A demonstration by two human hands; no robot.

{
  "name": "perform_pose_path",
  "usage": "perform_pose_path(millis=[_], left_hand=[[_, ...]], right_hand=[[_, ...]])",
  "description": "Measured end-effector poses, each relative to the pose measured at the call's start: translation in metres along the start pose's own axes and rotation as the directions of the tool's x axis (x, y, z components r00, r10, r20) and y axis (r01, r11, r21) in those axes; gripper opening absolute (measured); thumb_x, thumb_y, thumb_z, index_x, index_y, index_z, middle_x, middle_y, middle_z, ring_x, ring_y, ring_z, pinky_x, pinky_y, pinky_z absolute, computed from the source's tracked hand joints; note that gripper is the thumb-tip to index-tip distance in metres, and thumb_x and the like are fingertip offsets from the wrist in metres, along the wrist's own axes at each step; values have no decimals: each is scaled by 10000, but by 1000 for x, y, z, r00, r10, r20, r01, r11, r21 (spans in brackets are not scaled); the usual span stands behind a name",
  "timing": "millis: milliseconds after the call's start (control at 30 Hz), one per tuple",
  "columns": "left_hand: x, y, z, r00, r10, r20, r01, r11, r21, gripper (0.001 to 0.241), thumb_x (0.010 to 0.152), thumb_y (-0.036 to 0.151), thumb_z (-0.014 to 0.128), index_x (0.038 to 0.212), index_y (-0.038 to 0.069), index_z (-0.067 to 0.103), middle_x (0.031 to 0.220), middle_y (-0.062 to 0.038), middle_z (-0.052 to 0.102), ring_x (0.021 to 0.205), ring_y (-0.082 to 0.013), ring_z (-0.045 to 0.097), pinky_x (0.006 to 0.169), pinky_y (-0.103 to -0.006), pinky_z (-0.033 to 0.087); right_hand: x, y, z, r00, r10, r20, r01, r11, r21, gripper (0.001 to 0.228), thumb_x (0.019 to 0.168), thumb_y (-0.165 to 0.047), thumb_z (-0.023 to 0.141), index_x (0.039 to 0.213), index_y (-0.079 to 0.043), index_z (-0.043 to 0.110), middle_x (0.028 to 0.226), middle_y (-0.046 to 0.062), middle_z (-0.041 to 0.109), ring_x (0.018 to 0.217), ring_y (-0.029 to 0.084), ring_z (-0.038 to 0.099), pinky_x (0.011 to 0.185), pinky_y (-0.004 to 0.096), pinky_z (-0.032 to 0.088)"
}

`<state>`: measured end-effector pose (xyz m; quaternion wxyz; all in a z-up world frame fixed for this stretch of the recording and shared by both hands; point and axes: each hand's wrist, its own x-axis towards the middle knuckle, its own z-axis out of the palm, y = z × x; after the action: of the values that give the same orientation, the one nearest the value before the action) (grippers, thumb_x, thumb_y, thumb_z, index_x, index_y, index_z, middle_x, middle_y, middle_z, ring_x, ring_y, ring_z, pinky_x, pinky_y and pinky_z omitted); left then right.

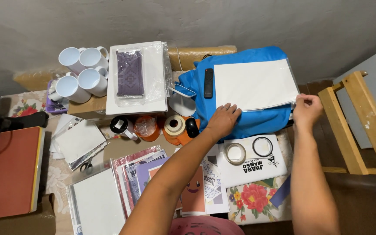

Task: The person sorts and stacks printed sheets and cards on a cluttered work table. They handle pink and blue sheets, place them into plastic sleeves, and arrange various printed designs including cartoon characters and color swatches. The person also moves a blue cloth and a remote control while organizing the items.

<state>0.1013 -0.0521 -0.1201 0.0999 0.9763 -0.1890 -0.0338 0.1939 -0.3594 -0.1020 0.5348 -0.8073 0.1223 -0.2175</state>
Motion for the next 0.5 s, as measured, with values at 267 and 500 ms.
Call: perform_pose_path(millis=[267,500], left_hand=[[4,35,4,959,-18,-284,11,1000,-27,737,998,370,825,1586,80,488,1386,-190,692,1405,-419,676,1159,-548,540],[10,57,-4,814,51,-578,-123,989,-86,482,1037,62,713,1506,114,612,1321,-203,786,1236,-416,805,1013,-488,663]], right_hand=[[-49,-108,-18,945,306,115,-322,809,492,196,1148,-138,650,1271,-47,528,1161,98,559,1023,185,686,896,677,784],[-127,-132,-45,991,113,67,-130,791,598,120,1172,-21,591,1239,11,497,1482,314,621,1325,333,725,975,709,735]])
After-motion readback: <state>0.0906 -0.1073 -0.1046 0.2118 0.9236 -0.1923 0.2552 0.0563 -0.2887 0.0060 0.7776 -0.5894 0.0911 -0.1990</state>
